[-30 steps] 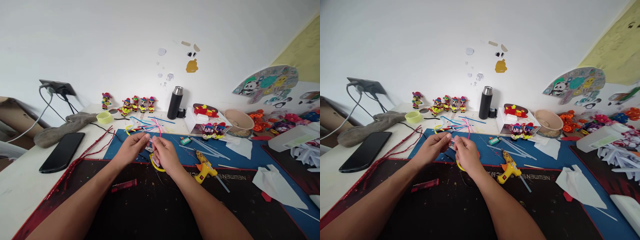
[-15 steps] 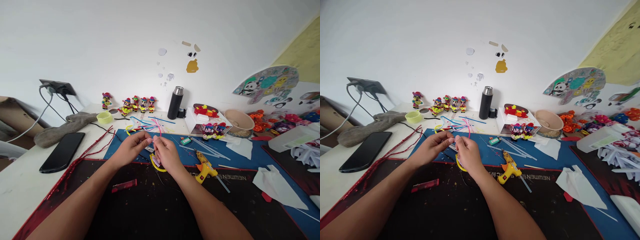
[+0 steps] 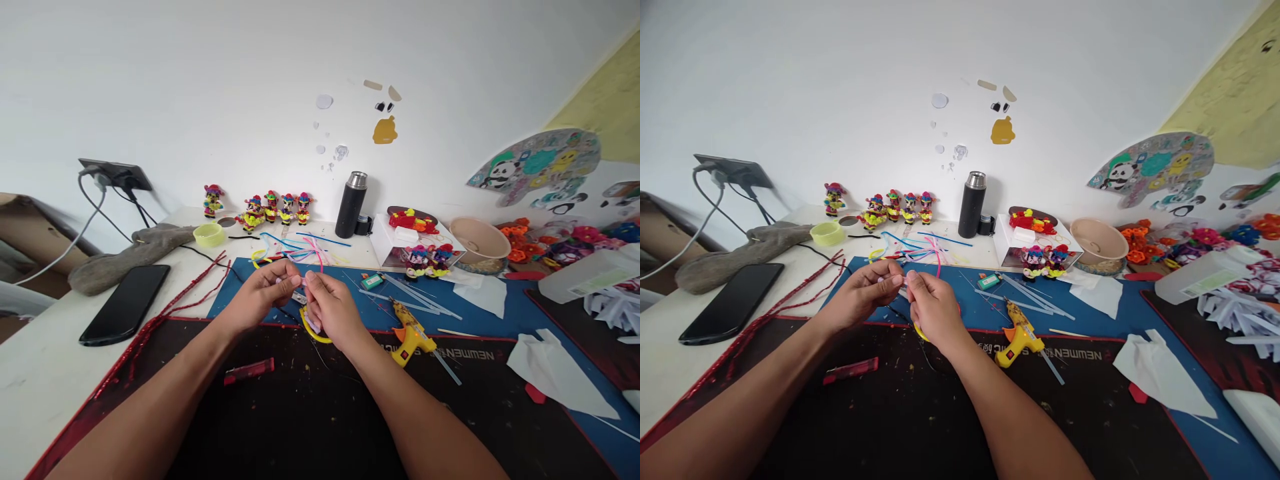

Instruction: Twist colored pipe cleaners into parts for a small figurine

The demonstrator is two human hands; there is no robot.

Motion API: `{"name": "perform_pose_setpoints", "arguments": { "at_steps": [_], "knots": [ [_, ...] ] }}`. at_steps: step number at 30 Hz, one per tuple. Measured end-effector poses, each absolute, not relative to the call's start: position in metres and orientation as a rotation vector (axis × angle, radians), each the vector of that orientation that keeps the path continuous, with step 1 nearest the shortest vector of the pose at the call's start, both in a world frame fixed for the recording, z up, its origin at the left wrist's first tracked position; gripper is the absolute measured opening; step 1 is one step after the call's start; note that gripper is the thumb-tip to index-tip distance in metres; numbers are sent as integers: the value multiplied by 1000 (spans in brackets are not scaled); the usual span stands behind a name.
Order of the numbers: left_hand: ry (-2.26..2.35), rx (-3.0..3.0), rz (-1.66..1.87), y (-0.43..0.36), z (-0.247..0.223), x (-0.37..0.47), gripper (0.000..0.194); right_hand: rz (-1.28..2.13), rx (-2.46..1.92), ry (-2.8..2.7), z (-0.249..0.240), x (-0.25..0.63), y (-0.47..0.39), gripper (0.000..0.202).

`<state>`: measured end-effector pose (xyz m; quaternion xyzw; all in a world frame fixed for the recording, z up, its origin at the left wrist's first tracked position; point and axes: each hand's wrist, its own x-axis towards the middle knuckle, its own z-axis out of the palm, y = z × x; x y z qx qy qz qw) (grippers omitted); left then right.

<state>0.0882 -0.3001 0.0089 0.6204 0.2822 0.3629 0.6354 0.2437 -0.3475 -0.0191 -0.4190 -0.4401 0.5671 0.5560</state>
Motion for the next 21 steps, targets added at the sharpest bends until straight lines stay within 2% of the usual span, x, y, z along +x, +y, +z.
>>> {"name": "perform_pose_setpoints", "arguments": {
  "at_steps": [12, 21],
  "knots": [
    [807, 1814, 752, -299, 17, 81, 39, 1196, -1189, -1208, -16, 250, -349, 55],
    [866, 1652, 852, -286, 14, 71, 39, 1239, -1114, -1105, -5, 254, -347, 52]
  ]
}}
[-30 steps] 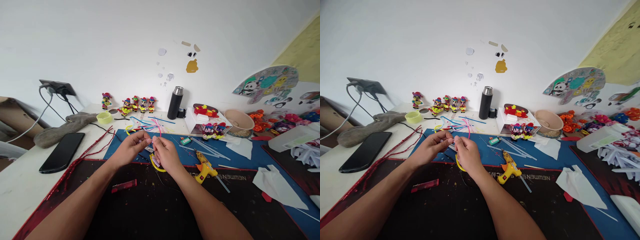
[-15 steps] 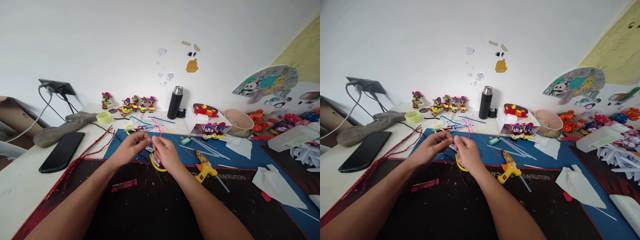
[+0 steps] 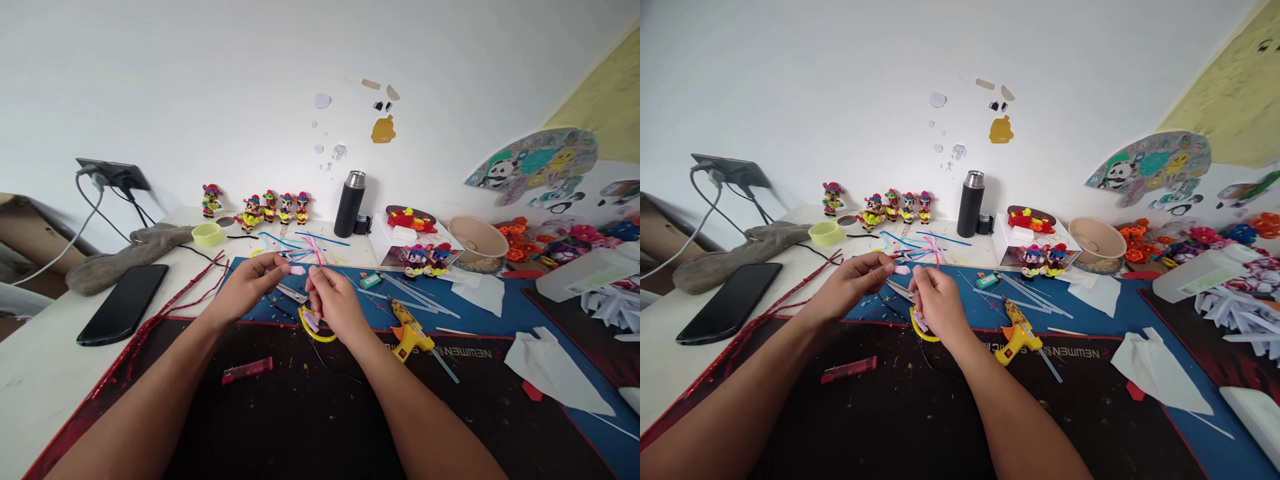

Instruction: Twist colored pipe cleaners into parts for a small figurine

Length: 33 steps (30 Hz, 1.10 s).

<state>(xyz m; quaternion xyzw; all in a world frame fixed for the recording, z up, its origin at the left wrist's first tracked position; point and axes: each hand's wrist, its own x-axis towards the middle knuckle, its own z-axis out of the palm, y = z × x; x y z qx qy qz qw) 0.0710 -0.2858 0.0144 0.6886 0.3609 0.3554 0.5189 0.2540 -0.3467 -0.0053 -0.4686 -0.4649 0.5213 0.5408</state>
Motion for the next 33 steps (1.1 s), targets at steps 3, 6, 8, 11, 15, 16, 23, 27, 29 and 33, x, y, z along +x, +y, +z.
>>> {"name": "perform_pose_setpoints", "arguments": {
  "at_steps": [3, 6, 8, 11, 15, 16, 23, 27, 29, 33],
  "knots": [
    [861, 1748, 804, -286, 11, 72, 37, 1180, -1111, -1026, -4, 258, -343, 52],
    [789, 1958, 557, -292, 4, 79, 27, 1185, -1079, -996, -4, 260, -341, 50],
    [750, 2039, 440, -296, -2, 83, 21, 1197, -1067, -1008, -3, 260, -343, 49],
    [733, 2138, 399, -298, -10, 89, 17, 1192, -1076, -1037, -2, 257, -346, 48],
    [753, 2237, 367, -297, -17, 91, 17, 1202, -1074, -1059, -1, 255, -348, 47],
    [770, 2260, 359, -297, -18, 91, 18, 1206, -1072, -1062, -1, 254, -348, 47],
    [852, 2294, 317, -296, -12, 89, 21, 1222, -1060, -1061, 0, 254, -348, 48],
    [831, 1929, 549, -291, -9, 86, 42, 1235, -1048, -1064, 0, 254, -349, 48],
    [797, 1660, 647, -289, -9, 86, 55, 1224, -1061, -1074, 0, 254, -350, 48],
    [738, 1334, 722, -290, -11, 88, 66, 1181, -1110, -1157, -3, 251, -352, 48]
  ]
}}
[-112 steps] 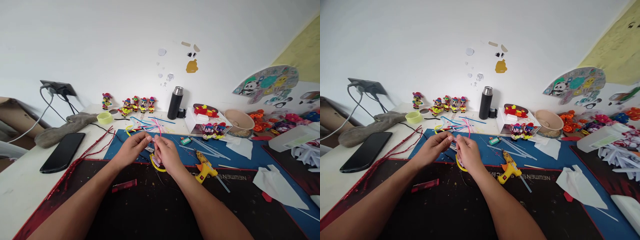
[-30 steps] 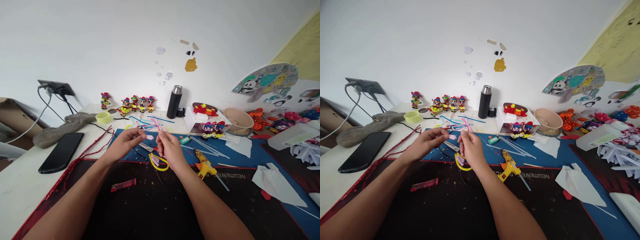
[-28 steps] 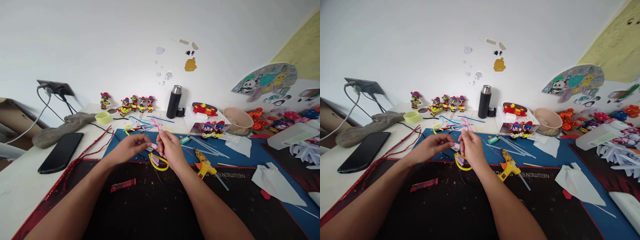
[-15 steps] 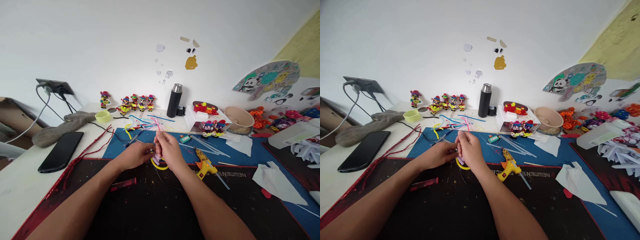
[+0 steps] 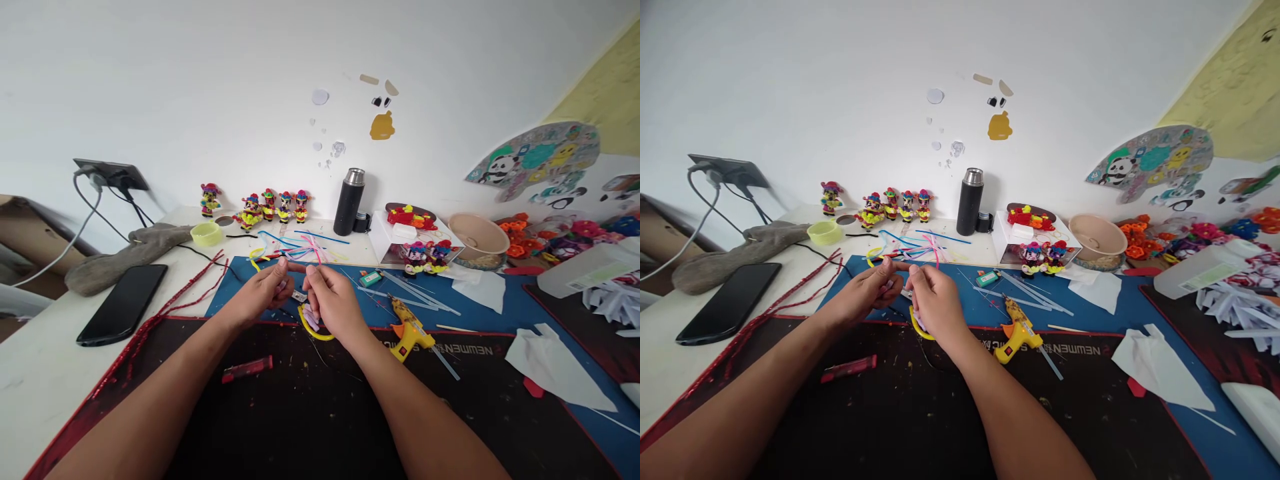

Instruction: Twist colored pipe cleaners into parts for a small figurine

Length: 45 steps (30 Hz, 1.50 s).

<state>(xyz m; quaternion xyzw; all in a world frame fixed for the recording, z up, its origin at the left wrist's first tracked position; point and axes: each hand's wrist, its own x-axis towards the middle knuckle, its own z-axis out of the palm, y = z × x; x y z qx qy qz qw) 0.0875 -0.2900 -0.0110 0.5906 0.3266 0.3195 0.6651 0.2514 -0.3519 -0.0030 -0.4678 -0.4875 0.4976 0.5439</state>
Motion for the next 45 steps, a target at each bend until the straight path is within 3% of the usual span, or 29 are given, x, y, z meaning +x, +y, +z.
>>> {"name": "perform_pose_setpoints", "arguments": {
  "at_steps": [11, 17, 22, 31, 45],
  "knots": [
    [765, 1227, 663, -300, -2, 90, 83, 824, -1409, -1582, -7, 251, -354, 25],
    [781, 1271, 625, -303, -4, 90, 81, 774, -1427, -1697, -6, 246, -358, 8],
    [781, 1287, 614, -299, -5, 89, 78, 900, -1344, -1559, -12, 247, -353, 10],
    [734, 1408, 630, -291, 1, 80, 62, 1093, -1195, -1135, -5, 255, -346, 35],
    [782, 1561, 645, -291, 9, 80, 56, 1065, -1220, -1149, -4, 252, -350, 31]
  ]
}}
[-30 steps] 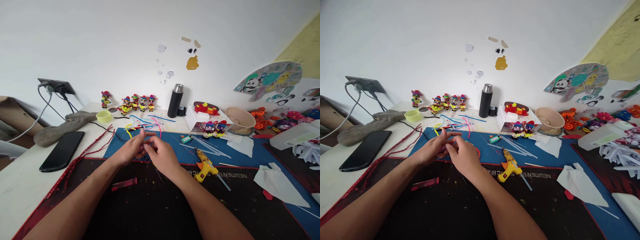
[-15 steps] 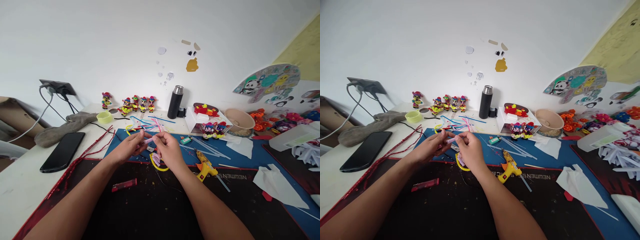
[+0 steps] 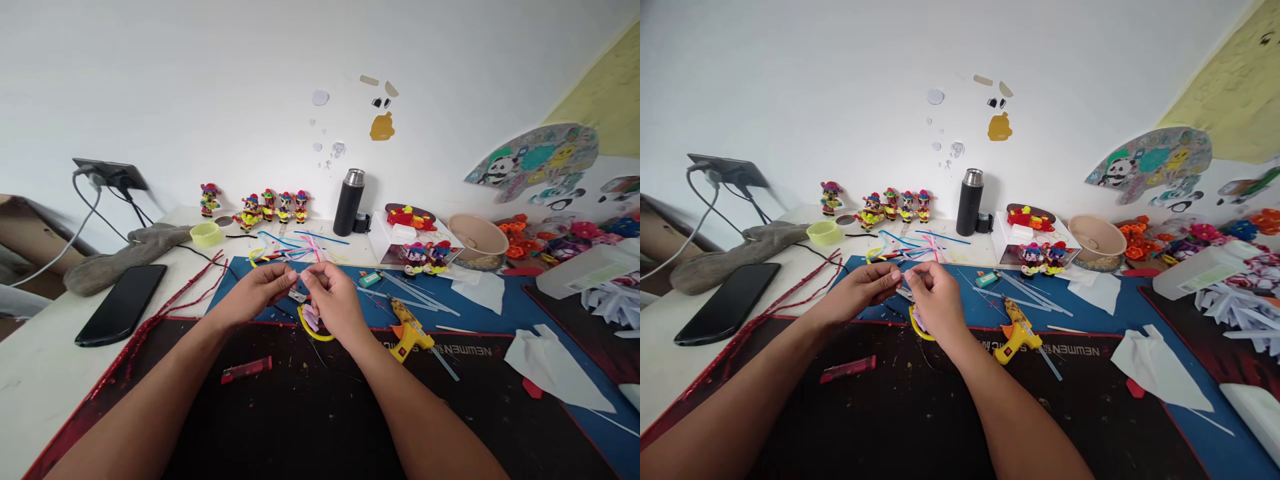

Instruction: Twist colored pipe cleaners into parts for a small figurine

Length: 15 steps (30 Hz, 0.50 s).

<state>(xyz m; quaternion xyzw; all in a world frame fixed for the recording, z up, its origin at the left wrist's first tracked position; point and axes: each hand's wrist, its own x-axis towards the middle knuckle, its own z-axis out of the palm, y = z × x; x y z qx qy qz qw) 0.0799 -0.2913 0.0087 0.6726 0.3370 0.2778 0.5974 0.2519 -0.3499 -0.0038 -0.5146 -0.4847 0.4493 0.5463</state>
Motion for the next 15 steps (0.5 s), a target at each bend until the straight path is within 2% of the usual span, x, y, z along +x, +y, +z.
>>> {"name": "perform_pose_setpoints", "arguments": {
  "at_steps": [4, 15],
  "knots": [
    [776, 1608, 677, -291, 8, 79, 53, 1096, -1223, -1182, -6, 251, -350, 29],
    [784, 1635, 690, -294, 10, 80, 56, 653, -1439, -1577, -1, 252, -358, 31]
  ]
}}
